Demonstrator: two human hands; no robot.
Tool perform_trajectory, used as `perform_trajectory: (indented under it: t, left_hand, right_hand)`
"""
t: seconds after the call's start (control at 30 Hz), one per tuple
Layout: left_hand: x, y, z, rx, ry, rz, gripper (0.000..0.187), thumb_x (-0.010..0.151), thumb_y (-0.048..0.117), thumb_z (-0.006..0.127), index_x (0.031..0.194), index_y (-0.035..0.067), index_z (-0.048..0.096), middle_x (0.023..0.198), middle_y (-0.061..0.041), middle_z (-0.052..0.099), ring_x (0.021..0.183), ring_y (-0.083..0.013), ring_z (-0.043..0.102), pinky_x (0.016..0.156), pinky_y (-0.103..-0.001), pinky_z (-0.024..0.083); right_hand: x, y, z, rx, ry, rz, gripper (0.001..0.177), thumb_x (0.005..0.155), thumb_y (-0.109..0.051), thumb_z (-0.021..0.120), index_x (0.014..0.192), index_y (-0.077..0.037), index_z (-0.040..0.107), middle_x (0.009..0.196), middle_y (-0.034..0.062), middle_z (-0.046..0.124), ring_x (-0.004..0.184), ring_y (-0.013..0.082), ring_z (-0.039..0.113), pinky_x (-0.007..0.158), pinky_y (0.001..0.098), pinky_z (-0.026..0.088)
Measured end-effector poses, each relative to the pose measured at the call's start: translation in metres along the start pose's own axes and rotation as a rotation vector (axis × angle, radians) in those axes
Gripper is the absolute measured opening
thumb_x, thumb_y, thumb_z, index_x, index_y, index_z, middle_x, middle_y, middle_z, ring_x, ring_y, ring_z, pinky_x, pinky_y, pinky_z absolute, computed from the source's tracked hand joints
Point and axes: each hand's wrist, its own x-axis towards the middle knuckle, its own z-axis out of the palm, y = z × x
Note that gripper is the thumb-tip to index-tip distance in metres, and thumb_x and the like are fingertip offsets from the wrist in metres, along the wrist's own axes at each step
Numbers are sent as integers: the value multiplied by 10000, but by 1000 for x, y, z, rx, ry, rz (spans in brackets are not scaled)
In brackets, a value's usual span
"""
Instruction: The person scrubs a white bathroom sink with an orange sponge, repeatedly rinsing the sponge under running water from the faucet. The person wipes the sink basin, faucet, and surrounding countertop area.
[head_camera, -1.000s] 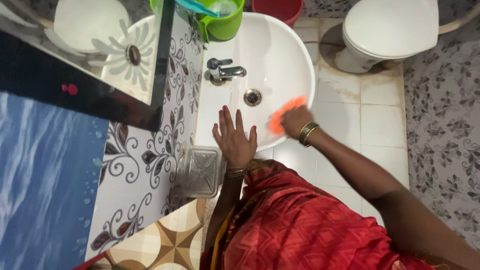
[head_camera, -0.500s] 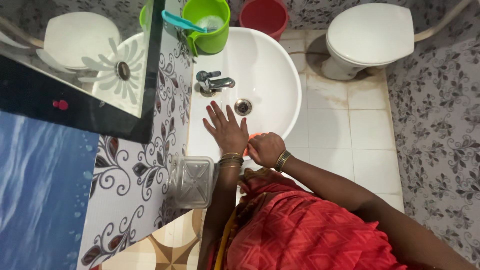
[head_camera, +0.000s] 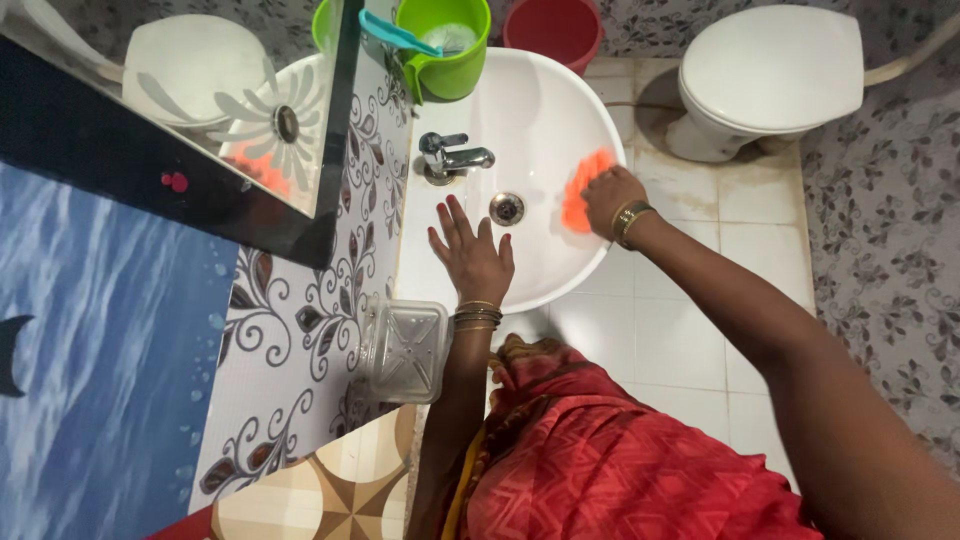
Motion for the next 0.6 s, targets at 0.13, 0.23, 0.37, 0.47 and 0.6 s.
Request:
perform_trajectory:
  t: [0.13,0.23,0.37,0.47,0.6]
  left_hand:
    - [0,1,-2,-14,-31,-10,401,864,325,709,1103,2,703,1638,-313,184,1541,-475,118,1192,-691,111]
    - [0,-2,-2,-38,18,27,421,865,328,707,1122,-5,706,1649,-313,189,1548,-468,126,1197,-684,118]
    - [2,-1,-2,-25,-6,6,400,874,336,710,1092,1,708,1642,-314,193,1544,-471,133,1188,-691,122]
    - [8,1,-4,-2,-26,-21,380,873,336,708,1085,21,716,1647,-296,201,1546,-460,142,1187,-688,135]
    - [11,4,-4,25,-99,-64,357,871,338,710,1059,35,721,1652,-292,200,1545,-455,137,1182,-686,139]
  right_hand:
    - [22,-58,9,41,-114,246,342,946,-285,534,1204,-184,735,1238,58,708,1272,286,566,1114,547,326]
    - [16,-113,13,508,-194,-185,329,907,-199,553,1183,-162,727,1161,134,711,1036,277,653,923,483,477]
    - [11,-102,16,1139,-232,-468,419,786,-127,589,1176,-186,731,940,97,784,740,212,700,708,368,561]
    - [27,-43,17,466,-404,-237,320,933,-181,565,1234,-145,666,1264,141,628,1134,282,599,976,573,462]
    - [30,-7,1,-152,1,172,483,961,-261,504,1421,-134,574,1550,107,461,1457,274,412,1210,590,123]
